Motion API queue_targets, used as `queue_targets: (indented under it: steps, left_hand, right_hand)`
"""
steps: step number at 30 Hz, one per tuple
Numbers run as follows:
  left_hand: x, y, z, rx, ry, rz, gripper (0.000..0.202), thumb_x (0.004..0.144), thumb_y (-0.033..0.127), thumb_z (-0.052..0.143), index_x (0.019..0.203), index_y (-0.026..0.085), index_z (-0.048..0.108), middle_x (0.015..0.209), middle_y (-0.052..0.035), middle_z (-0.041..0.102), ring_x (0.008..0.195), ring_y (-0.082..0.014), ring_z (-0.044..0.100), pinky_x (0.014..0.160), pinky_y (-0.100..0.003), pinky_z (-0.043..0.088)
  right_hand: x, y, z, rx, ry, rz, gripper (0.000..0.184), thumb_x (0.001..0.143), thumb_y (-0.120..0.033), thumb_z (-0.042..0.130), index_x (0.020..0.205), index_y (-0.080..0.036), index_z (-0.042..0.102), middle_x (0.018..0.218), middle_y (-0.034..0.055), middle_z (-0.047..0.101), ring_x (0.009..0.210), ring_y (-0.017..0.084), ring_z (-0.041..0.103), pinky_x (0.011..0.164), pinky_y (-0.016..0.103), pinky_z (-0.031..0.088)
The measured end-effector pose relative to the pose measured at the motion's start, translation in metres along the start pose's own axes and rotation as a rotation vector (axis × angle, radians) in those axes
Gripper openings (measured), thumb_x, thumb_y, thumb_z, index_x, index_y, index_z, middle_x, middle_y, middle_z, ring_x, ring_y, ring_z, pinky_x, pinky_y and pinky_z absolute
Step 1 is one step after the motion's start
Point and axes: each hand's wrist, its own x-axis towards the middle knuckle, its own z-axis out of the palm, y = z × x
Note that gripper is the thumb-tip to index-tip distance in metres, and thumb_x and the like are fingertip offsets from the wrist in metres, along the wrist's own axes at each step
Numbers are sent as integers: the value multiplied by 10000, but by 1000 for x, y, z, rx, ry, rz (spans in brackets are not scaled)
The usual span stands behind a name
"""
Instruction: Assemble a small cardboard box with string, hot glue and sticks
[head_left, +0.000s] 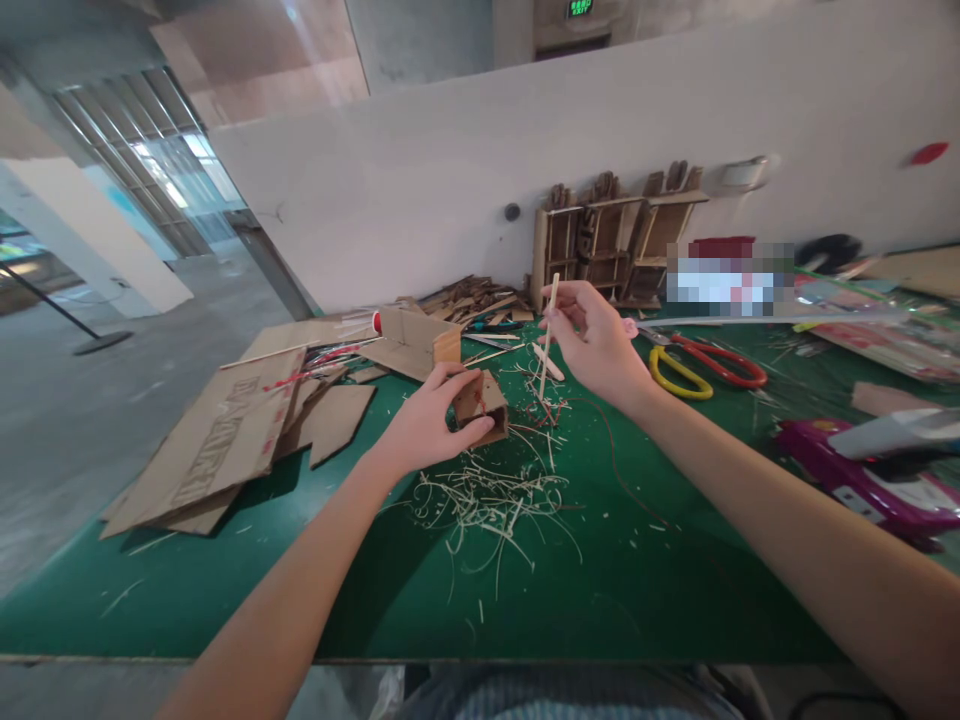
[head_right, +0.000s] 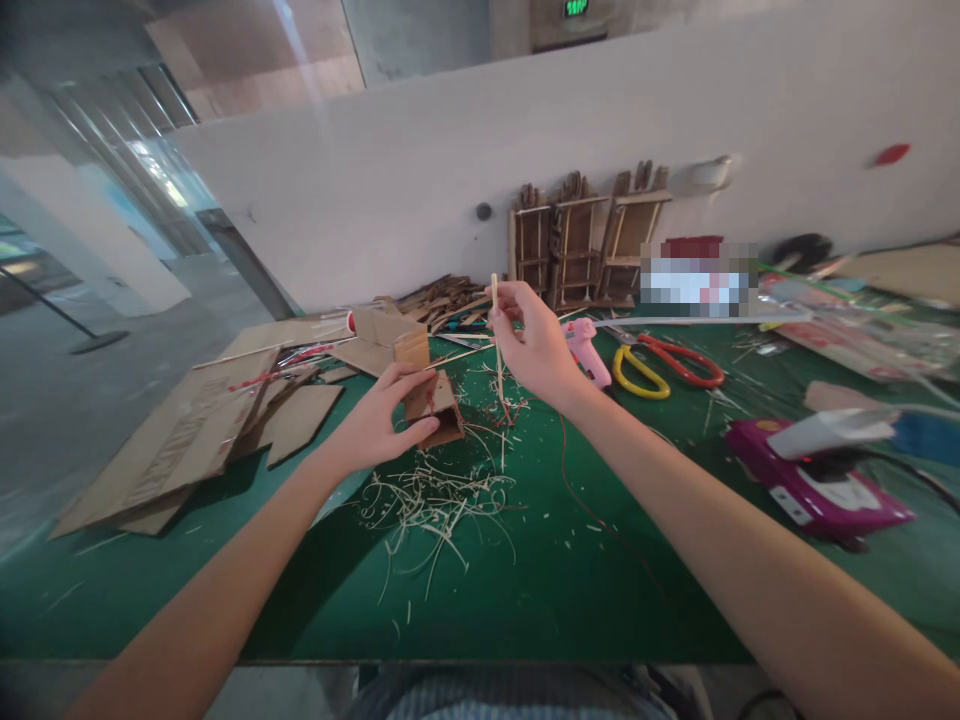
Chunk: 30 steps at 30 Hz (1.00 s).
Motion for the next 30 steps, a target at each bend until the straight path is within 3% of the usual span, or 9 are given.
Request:
queue_targets:
  steps: [13, 20, 30]
  left_hand:
    - [0, 1, 1, -17, 23, 16, 582, 881, 541, 492, 1348, 195, 464, 1326, -123, 457, 1192, -290, 517, 1036, -459, 434]
    - [0, 1, 1, -20, 32, 18, 562, 887, 534, 482, 1338, 200, 472, 1311, -120, 467, 1196, -293, 512, 1034, -461, 433]
    - [0, 1, 0, -16, 24, 17, 574, 885, 535, 487, 1344, 190, 474, 1300, -120, 480, 1166, -287, 530, 1025, -457, 439]
  right_hand:
    - [-2, -1, 2, 19, -12, 9, 211, 916, -297, 479, 1118, -239, 496, 990, 50, 541, 900, 162, 594, 761, 316, 575]
    - [-5, -5, 2, 28, -45, 16, 233, 953, -269, 385, 1171, -246, 464, 950, 55, 519, 893, 164, 578, 703, 294, 585]
    - [-8, 4, 10, 49, -66, 21, 221, 967, -327, 379, 1149, -252, 479, 839, 13, 504, 751, 126, 550, 685, 273, 573]
